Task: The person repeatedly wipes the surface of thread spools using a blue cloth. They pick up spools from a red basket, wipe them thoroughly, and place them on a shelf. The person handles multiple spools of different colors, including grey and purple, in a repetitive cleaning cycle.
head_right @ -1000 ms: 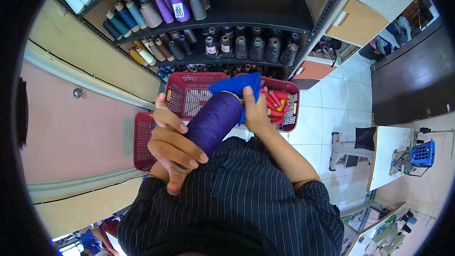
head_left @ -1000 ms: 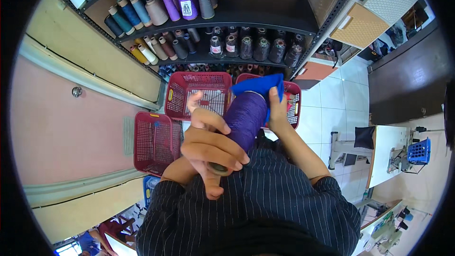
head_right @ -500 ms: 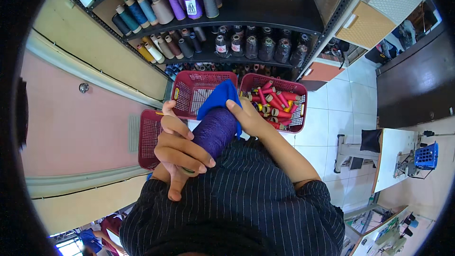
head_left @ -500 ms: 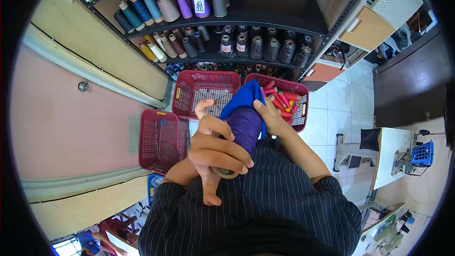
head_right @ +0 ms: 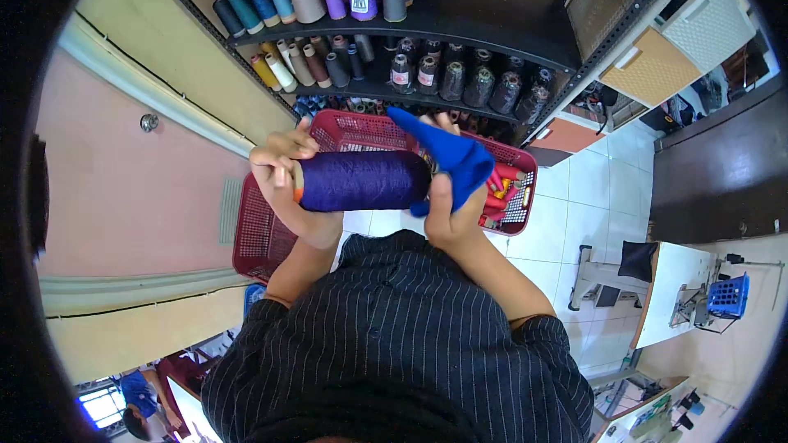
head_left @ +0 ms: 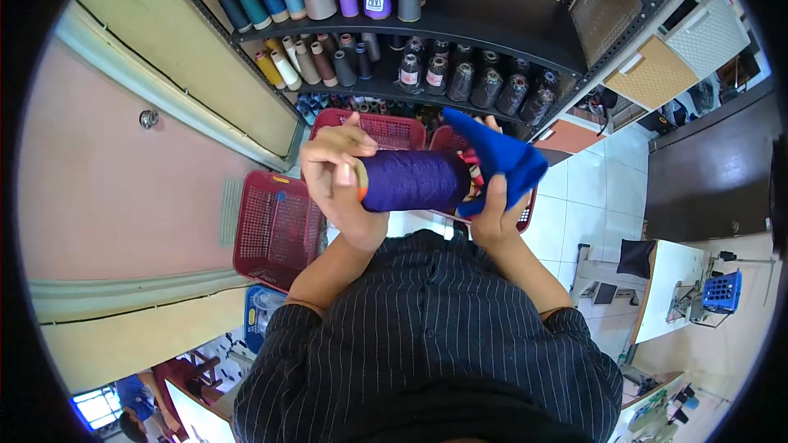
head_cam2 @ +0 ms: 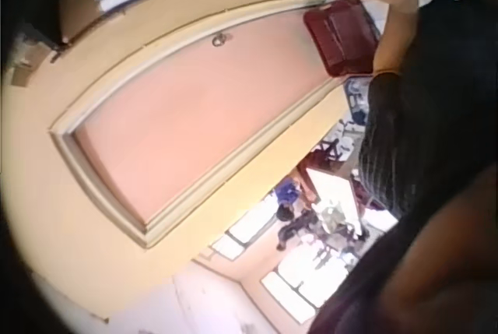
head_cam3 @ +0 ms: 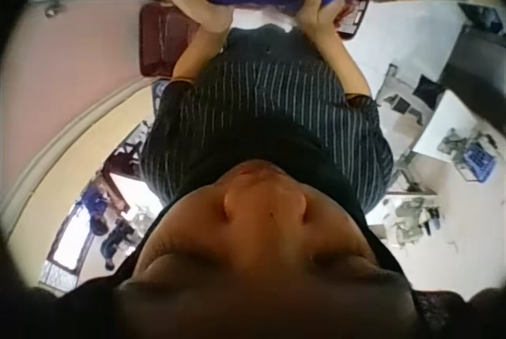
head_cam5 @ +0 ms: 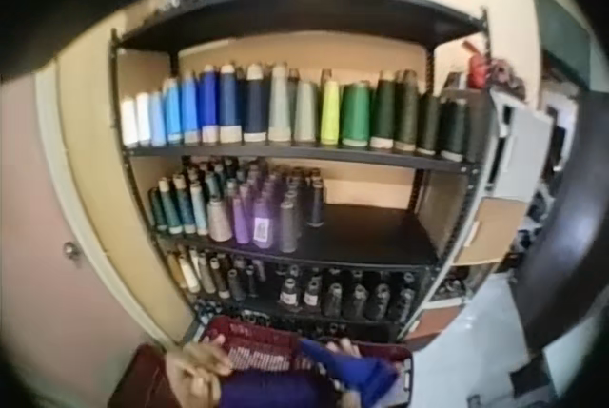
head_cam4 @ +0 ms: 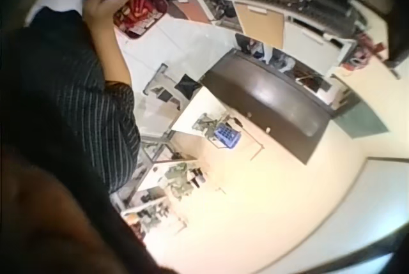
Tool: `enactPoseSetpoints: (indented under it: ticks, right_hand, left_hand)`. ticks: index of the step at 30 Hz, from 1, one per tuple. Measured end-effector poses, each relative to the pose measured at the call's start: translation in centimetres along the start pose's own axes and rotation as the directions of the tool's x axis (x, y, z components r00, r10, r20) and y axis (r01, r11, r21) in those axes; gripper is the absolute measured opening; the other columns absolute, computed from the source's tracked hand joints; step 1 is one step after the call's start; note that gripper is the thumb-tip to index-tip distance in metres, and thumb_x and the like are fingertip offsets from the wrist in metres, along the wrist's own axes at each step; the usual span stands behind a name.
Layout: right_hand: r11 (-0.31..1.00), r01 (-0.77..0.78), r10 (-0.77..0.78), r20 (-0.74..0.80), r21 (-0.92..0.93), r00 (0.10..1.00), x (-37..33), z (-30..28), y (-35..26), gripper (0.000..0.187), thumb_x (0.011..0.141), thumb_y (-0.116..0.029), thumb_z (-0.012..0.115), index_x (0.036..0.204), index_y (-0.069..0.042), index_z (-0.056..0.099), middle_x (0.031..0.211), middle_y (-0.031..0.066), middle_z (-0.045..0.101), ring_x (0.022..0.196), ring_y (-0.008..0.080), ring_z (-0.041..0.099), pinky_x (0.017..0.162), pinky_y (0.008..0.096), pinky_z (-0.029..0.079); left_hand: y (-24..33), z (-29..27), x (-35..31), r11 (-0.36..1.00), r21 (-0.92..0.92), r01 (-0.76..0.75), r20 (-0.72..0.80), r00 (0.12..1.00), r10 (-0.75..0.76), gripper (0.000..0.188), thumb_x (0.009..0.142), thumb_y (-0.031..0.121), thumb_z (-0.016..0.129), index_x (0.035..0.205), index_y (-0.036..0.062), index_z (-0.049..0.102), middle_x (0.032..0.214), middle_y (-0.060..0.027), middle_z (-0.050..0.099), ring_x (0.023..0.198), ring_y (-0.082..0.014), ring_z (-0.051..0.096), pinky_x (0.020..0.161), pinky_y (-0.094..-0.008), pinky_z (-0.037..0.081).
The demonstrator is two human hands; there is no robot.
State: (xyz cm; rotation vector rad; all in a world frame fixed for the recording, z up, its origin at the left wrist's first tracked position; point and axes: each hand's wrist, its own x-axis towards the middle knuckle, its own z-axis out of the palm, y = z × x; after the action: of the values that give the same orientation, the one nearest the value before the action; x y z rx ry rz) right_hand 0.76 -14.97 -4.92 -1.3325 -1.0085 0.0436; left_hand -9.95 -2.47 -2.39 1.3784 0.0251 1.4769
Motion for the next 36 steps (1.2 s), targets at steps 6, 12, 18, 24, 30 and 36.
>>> enactPoseSetpoints:
  ticks: [6,12,18,24,30,36]
  right_hand:
    - [0.971,-0.173,0.094,0.395,0.168,0.914,0.7,1.0,-2.0,0.062,0.096,-0.054,0.034,0.099,0.002,0.061,0.092,0.0192,0.062,0.086,0.0341,0.060,0.080,0.0423,0.044]
    - [0.826,-0.562,0.501,0.506,-0.038,0.702,-0.4,-0.2,3.3,0.052,0.100,-0.043,0.036,0.097,0.003,0.061,0.081,0.0119,0.062,0.078,0.0203,0.058,0.074,0.0349,0.045]
    - [0.611,-0.697,0.702,0.150,0.376,0.696,2.5,-3.7,2.0,0.055,0.095,-0.050,0.048,0.108,0.002,0.061,0.098,0.0085,0.065,0.089,0.0151,0.062,0.078,0.0310,0.049]
    - [0.996,0.078,-0.086,0.612,0.040,0.786,1.4,-0.4,-4.1,0.056,0.097,-0.050,0.038,0.100,0.002,0.056,0.093,0.0213,0.059,0.086,0.0382,0.058,0.079,0.0442,0.044]
    - [0.762,-0.646,0.437,0.700,0.047,0.565,0.8,-1.0,1.3,0.051,0.097,-0.046,0.044,0.096,0.001,0.063,0.089,0.0103,0.066,0.078,0.0166,0.063,0.075,0.0292,0.048]
    - [0.483,-0.790,0.640,0.463,0.378,0.613,-0.1,-0.7,1.8,0.047,0.098,-0.041,0.048,0.108,0.003,0.061,0.095,0.0060,0.066,0.084,0.0126,0.062,0.078,0.0255,0.047]
  left_hand:
    - [2.7,0.3,-0.1,0.963,0.048,-0.265,0.393,0.891,0.226,0.018,0.060,0.016,0.068,0.074,0.0165,0.058,0.077,0.0011,0.064,0.069,-0.0169,0.053,0.098,-0.0461,0.031]
    - [3.0,-0.1,-0.5,0.985,-0.090,-0.149,0.514,0.840,0.174,0.015,0.063,0.022,0.071,0.068,0.0154,0.058,0.074,0.0010,0.066,0.065,-0.0157,0.055,0.092,-0.0466,0.038]
    - [3.2,-1.5,-0.1,0.948,-0.256,-0.189,0.289,0.921,0.261,0.024,0.072,0.030,0.071,0.064,0.0171,0.053,0.074,-0.0022,0.067,0.067,-0.0148,0.055,0.094,-0.0456,0.037]
    - [3.2,-0.8,-0.7,0.886,-0.435,-0.159,0.318,0.894,0.316,0.031,0.074,0.041,0.067,0.074,0.0128,0.055,0.078,-0.0079,0.068,0.071,-0.0197,0.055,0.073,-0.0388,0.041]
    - [3.1,-1.2,-1.0,0.879,-0.377,-0.292,0.256,0.879,0.402,0.037,0.081,0.050,0.059,0.080,0.0149,0.050,0.078,-0.0079,0.066,0.072,-0.0186,0.051,0.071,-0.0353,0.036]
    - [-0.3,-0.4,-1.1,0.973,0.131,-0.191,-0.144,0.967,0.210,0.052,0.091,0.055,0.044,0.112,0.0078,0.040,0.095,-0.0201,0.062,0.081,-0.0267,0.058,0.078,-0.0411,0.048]
